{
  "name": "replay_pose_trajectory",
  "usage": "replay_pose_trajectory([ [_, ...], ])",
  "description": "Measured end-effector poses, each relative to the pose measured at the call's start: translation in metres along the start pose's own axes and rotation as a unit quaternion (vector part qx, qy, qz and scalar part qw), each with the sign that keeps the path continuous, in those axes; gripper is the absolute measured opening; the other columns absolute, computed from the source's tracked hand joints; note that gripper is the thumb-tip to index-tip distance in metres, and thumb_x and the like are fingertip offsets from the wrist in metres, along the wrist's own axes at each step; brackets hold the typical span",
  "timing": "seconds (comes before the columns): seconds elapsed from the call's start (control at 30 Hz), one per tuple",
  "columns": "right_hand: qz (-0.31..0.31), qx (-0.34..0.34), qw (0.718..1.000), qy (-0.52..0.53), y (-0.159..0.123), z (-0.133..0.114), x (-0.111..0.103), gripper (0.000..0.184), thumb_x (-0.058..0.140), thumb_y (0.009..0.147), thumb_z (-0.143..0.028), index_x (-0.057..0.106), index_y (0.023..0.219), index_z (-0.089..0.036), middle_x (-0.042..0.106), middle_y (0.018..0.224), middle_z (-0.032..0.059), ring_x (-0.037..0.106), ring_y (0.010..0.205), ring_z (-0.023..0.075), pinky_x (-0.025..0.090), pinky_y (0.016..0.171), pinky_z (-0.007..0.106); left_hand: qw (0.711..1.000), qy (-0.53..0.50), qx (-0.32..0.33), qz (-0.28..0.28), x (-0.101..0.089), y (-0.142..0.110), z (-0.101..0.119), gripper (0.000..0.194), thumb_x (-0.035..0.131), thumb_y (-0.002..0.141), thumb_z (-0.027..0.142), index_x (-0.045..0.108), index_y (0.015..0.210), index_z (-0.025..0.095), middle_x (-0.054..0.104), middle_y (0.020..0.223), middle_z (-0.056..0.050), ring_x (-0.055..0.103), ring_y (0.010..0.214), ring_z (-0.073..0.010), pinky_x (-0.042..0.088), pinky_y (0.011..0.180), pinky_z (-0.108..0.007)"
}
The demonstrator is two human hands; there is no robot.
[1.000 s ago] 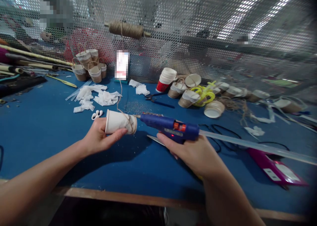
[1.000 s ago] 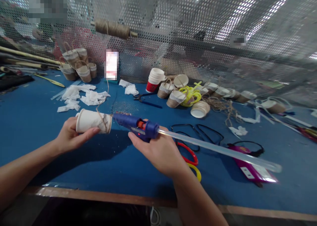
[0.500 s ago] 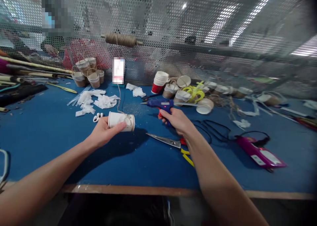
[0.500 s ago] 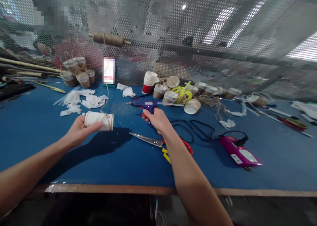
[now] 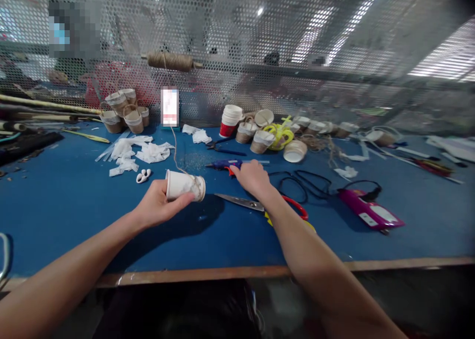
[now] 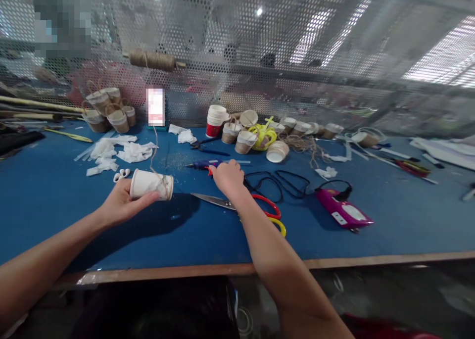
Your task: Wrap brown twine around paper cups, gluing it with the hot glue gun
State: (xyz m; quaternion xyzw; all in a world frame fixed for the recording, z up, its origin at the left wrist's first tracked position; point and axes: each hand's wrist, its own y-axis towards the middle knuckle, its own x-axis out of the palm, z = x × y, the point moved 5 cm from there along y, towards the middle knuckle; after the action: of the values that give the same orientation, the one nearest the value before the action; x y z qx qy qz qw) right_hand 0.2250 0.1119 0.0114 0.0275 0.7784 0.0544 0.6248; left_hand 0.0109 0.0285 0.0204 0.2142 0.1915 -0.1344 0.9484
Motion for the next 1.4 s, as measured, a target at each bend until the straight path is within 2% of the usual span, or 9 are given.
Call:
replay_pose_trajectory([
  [0.07, 0.021, -0.029, 0.999, 0.023, -0.011, -0.018, -0.012, 0.034, 0.04, 0.086, -0.032, 0.063, 0.093, -0.009, 0.057, 0.106, 0.0202, 0.047, 0.108, 0.0318, 0.037, 0.086, 0.044, 0.999, 0.019, 0.022, -0.019, 0.002, -0.001, 0.0, 0.022, 0.054, 0.075, 0.028, 0.062, 0.068, 0.008, 0.054, 0.059, -0.002, 0.044, 0.051, -0.0094, 0.039, 0.048, -0.02],
  [0.17, -0.028, -0.159, 0.982, 0.102, -0.031, -0.057, -0.025, 0.031, 0.038, 0.088, -0.035, 0.064, 0.092, -0.02, 0.061, 0.105, 0.0045, 0.054, 0.101, 0.0158, 0.04, 0.087, 0.027, 0.996, 0.05, 0.056, -0.047, 0.004, -0.002, 0.001, 0.021, 0.053, 0.077, 0.027, 0.063, 0.071, 0.009, 0.058, 0.063, -0.004, 0.05, 0.055, -0.0112, 0.042, 0.054, -0.021],
  [0.23, -0.102, -0.275, 0.927, 0.234, -0.046, -0.083, -0.03, 0.029, 0.039, 0.087, -0.032, 0.063, 0.091, -0.016, 0.06, 0.106, 0.0059, 0.054, 0.099, 0.0146, 0.04, 0.087, 0.027, 0.993, 0.072, 0.074, -0.055, 0.005, -0.003, 0.003, 0.02, 0.053, 0.077, 0.027, 0.063, 0.072, 0.01, 0.059, 0.06, -0.004, 0.05, 0.053, -0.0112, 0.042, 0.053, -0.022],
  [0.3, -0.132, -0.303, 0.894, 0.301, -0.055, -0.095, -0.032, 0.022, 0.051, 0.081, -0.032, 0.061, 0.091, -0.015, 0.061, 0.102, 0.0076, 0.056, 0.095, 0.0158, 0.042, 0.085, 0.029, 0.99, 0.088, 0.09, -0.057, 0.005, -0.003, 0.005, 0.019, 0.053, 0.076, 0.025, 0.063, 0.072, 0.01, 0.059, 0.058, -0.003, 0.048, 0.05, -0.0105, 0.041, 0.05, -0.022],
  [0.5, -0.098, -0.249, 0.873, 0.407, -0.061, -0.092, -0.03, 0.005, 0.056, 0.073, -0.019, 0.057, 0.072, -0.015, 0.061, 0.085, 0.0045, 0.056, 0.079, 0.0135, 0.043, 0.077, 0.03, 0.993, 0.047, 0.086, -0.071, 0.007, -0.003, 0.009, 0.016, 0.054, 0.074, 0.022, 0.062, 0.069, 0.01, 0.057, 0.055, -0.001, 0.045, 0.048, -0.0087, 0.039, 0.046, -0.02],
  [0.67, -0.07, -0.18, 0.857, 0.479, -0.062, -0.081, -0.033, 0.011, 0.053, 0.076, -0.026, 0.053, 0.075, -0.016, 0.061, 0.076, 0.003, 0.057, 0.073, 0.0126, 0.045, 0.069, 0.029, 0.993, -0.088, -0.048, -0.07, 0.007, -0.003, 0.003, 0.016, 0.057, 0.073, 0.025, 0.063, 0.073, 0.01, 0.057, 0.057, 0.0, 0.044, 0.047, -0.0075, 0.038, 0.044, -0.018],
  [0.9, -0.046, -0.148, 0.814, 0.56, -0.062, -0.071, -0.035, 0.022, 0.061, 0.072, -0.024, 0.058, 0.092, -0.017, 0.063, 0.077, 0.0004, 0.061, 0.072, 0.0116, 0.047, 0.073, 0.029, 0.955, -0.226, -0.185, -0.044, 0.008, -0.005, -0.015, 0.023, 0.066, 0.067, 0.03, 0.067, 0.078, 0.01, 0.066, 0.071, -0.005, 0.055, 0.059, -0.0117, 0.045, 0.06, -0.022],
  [1.13, -0.01, -0.172, 0.838, 0.518, -0.068, -0.071, -0.043, 0.009, 0.059, 0.074, -0.026, 0.056, 0.076, -0.017, 0.061, 0.071, -0.0001, 0.058, 0.067, 0.011, 0.046, 0.069, 0.027, 0.914, -0.314, -0.255, -0.019, 0.012, -0.004, -0.023, 0.02, 0.072, 0.063, 0.028, 0.066, 0.073, 0.011, 0.066, 0.066, -0.001, 0.057, 0.056, -0.0091, 0.045, 0.059, -0.02],
  [1.4, 0.007, -0.182, 0.856, 0.485, -0.07, -0.072, -0.041, 0.01, 0.057, 0.077, -0.028, 0.054, 0.078, -0.017, 0.061, 0.075, 0.0008, 0.057, 0.07, 0.0118, 0.045, 0.069, 0.028, 0.928, -0.274, -0.253, -0.032, 0.012, -0.006, -0.019, 0.02, 0.069, 0.065, 0.028, 0.067, 0.075, 0.011, 0.068, 0.069, -0.003, 0.058, 0.057, -0.0107, 0.048, 0.061, -0.022],
])
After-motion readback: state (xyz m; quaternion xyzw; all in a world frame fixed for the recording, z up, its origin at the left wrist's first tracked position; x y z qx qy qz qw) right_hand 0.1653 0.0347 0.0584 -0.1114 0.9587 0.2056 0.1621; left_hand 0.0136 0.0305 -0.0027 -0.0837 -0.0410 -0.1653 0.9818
